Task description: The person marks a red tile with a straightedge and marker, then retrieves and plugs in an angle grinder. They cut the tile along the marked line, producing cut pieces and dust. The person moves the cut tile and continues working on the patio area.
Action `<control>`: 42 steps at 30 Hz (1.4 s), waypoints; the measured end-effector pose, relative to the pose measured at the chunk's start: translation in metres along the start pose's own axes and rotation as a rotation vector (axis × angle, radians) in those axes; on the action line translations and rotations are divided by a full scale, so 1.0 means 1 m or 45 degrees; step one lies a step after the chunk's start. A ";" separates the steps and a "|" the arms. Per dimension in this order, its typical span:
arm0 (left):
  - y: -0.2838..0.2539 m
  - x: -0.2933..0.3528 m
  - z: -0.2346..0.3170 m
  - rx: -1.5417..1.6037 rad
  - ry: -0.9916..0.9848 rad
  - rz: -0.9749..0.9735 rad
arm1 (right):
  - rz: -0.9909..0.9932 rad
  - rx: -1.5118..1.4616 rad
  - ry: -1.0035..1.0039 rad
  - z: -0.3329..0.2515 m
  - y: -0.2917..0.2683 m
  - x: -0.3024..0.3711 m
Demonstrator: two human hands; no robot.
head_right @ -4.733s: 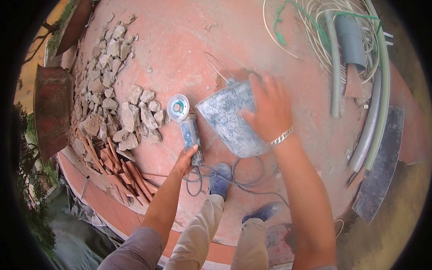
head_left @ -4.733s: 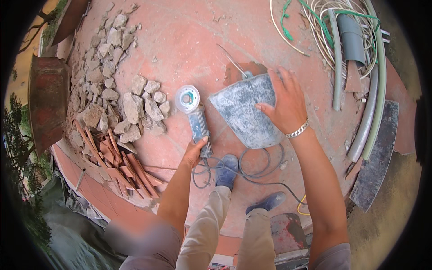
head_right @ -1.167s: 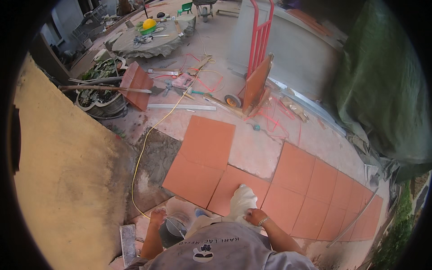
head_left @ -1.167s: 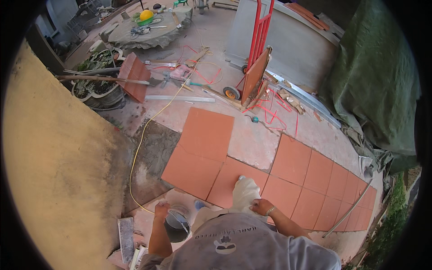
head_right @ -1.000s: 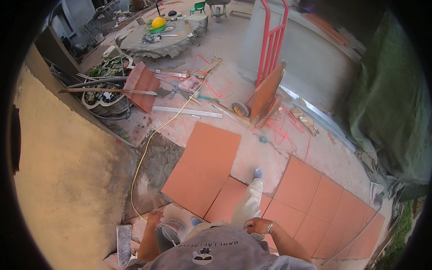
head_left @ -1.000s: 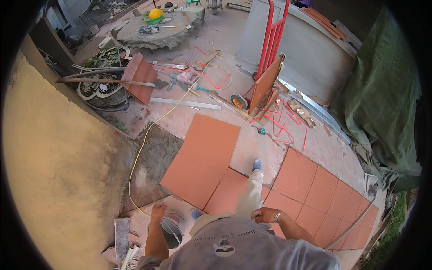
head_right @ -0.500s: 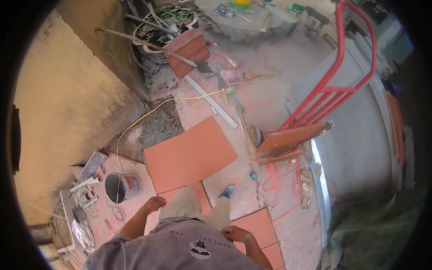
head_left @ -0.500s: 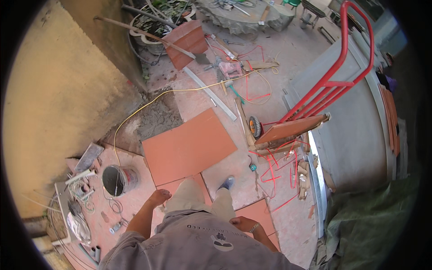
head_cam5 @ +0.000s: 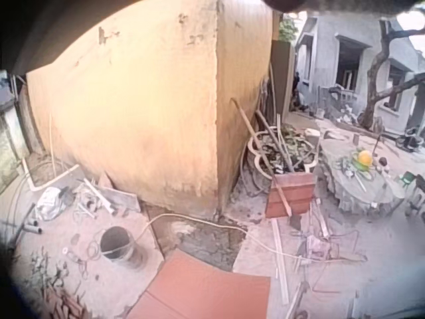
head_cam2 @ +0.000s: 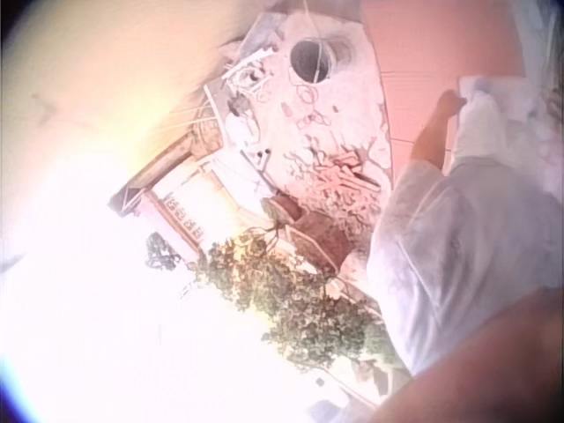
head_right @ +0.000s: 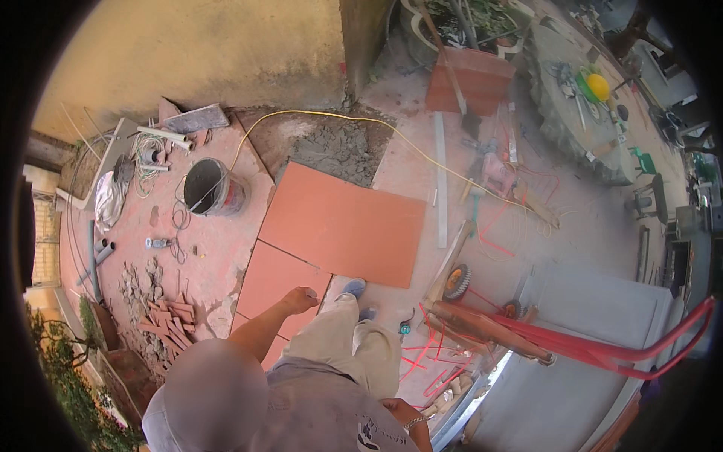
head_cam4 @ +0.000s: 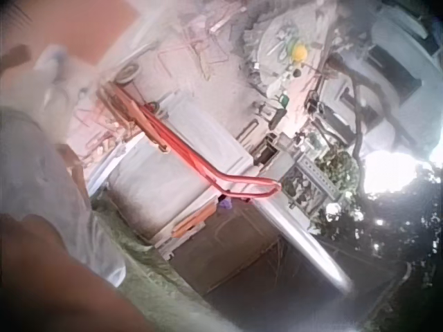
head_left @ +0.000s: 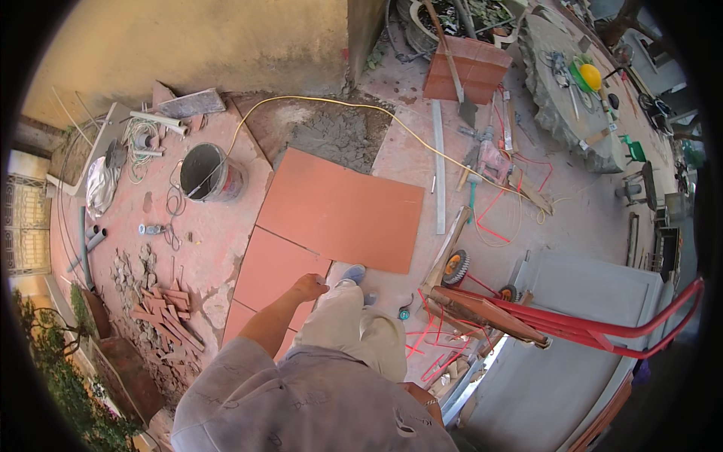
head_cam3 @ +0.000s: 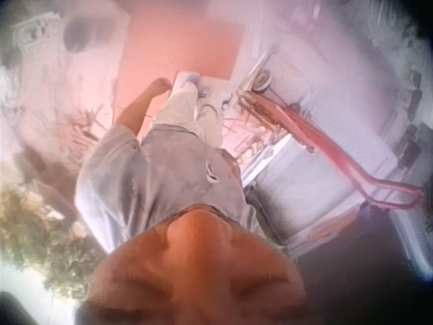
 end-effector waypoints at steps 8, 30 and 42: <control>0.091 -0.173 -0.081 0.067 -0.398 0.120 | 0.352 -0.176 0.482 0.063 -0.230 -0.255; 0.239 -0.545 -0.191 0.338 -0.840 0.659 | 1.155 0.322 0.118 0.237 -0.546 -0.717; 0.105 -0.444 -0.197 0.693 -0.087 0.198 | 0.659 -0.471 0.061 0.113 -0.508 -0.592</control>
Point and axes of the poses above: each hand's wrist, its own x-axis away from the middle knuckle, its own y-axis out of the palm, z = x × y, the point moved 3 cm from there along -x, towards the middle knuckle, and after that the axes turned 12 degrees about -x, right-handed, at the moved point
